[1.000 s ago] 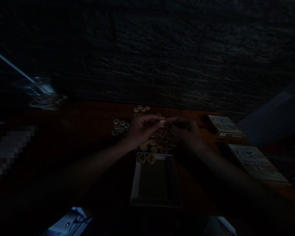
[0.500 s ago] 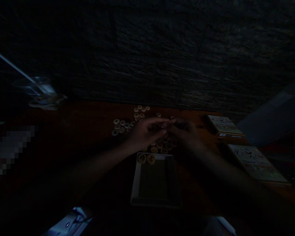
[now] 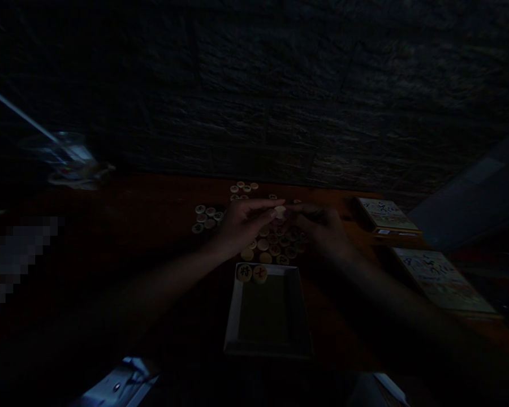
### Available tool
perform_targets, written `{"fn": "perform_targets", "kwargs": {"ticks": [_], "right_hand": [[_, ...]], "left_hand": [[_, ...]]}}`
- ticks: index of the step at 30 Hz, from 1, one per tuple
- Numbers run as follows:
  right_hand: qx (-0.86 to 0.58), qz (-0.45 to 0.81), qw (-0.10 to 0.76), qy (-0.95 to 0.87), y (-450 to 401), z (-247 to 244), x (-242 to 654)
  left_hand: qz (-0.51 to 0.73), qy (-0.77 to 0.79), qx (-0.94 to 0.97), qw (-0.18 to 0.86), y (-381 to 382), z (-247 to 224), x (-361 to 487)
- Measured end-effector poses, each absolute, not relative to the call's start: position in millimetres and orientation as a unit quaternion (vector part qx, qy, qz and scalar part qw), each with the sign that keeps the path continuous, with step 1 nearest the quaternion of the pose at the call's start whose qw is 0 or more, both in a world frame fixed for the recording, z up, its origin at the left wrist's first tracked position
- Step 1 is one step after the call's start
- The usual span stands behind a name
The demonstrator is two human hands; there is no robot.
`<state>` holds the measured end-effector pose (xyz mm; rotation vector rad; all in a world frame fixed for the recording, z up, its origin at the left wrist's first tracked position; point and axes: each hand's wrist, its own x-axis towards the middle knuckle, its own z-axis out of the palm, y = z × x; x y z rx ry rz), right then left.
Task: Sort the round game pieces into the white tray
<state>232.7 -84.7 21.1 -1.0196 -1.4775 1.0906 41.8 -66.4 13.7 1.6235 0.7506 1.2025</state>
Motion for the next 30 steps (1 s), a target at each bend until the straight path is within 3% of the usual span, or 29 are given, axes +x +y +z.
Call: {"fn": "perform_targets", "kwargs": {"ticks": [7, 14, 25, 30], "right_hand": [[-0.408, 0.387, 0.504, -0.656, -85, 17, 235], [-0.392, 0.172, 0.475, -0.769, -90, 20, 238], [-0.393, 0.101, 0.447, -0.797, -89, 24, 242], [-0.403, 0.128, 0.435, -0.795, -92, 27, 241]], "left_hand": [[0.496, 0.312, 0.539, 0.605, -66, 16, 46], [0.463, 0.267, 0.491, 0.688, -68, 20, 47], [0.449, 0.275, 0.541, 0.656, -66, 13, 44], [0.448, 0.313, 0.558, 0.625, -67, 15, 43]]}}
